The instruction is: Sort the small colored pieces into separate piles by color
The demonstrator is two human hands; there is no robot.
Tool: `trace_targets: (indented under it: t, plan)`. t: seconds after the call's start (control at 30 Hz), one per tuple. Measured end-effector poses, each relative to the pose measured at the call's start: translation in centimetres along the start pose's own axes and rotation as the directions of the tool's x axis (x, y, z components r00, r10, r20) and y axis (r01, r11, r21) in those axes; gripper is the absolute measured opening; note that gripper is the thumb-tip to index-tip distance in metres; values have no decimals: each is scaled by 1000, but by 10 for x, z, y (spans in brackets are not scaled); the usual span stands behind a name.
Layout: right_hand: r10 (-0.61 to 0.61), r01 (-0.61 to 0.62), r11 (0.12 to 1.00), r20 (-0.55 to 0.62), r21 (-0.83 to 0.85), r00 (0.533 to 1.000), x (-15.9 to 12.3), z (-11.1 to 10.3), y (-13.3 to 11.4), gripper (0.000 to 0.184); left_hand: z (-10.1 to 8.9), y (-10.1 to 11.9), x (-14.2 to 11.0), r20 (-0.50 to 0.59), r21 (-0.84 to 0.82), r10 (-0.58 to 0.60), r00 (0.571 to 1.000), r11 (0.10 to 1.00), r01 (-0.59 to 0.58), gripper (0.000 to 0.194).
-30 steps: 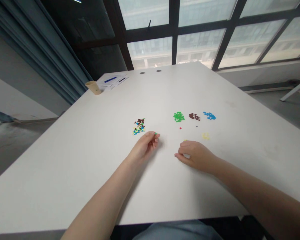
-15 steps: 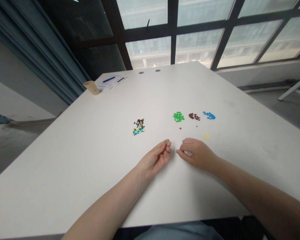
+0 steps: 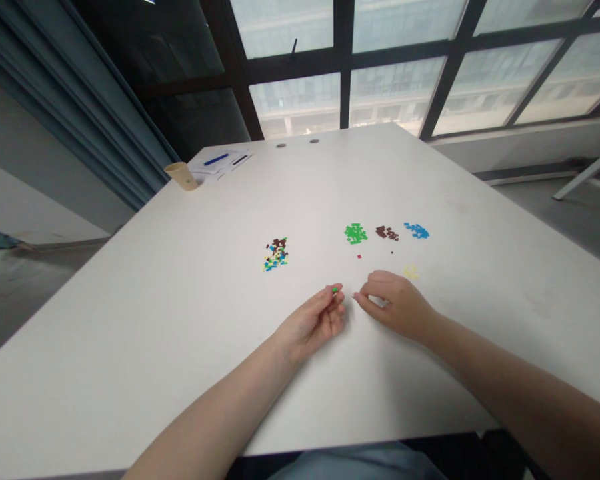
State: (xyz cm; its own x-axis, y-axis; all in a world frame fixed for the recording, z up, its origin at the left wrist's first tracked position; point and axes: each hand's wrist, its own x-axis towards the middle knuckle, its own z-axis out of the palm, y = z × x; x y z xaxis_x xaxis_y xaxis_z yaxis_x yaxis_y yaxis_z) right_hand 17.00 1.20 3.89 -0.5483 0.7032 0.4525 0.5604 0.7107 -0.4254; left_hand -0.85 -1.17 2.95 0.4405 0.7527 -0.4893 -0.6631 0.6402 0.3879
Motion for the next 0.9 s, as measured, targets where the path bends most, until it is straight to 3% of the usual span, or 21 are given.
trace_targets:
  t: [0.3, 0.5, 0.67, 0.77, 0.9]
  plan:
    - [-43, 55, 997, -209, 54, 977, -1, 0, -8, 13, -2, -2, -2, -3, 67, -53, 999, 996, 53, 11]
    - [-46, 50, 999, -175, 16, 983, -3, 13, -14, 17, -5, -7, 2, 33, 102, -65, 997, 993, 62, 13]
    - [0, -1, 1000, -159, -9, 987, 3, 12, -15, 16, -5, -6, 5, -2, 135, -60, 998, 989, 59, 12]
    - [97, -106, 994, -189, -37, 977, 14, 1, 1, 15, -2, 3, 5, -54, 215, 24, 998, 977, -12, 15]
    - [279, -301, 939, -141, -164, 950, 34, -14, 45, 15, -4, 24, 6, -107, 379, 278, 955, 899, -219, 15]
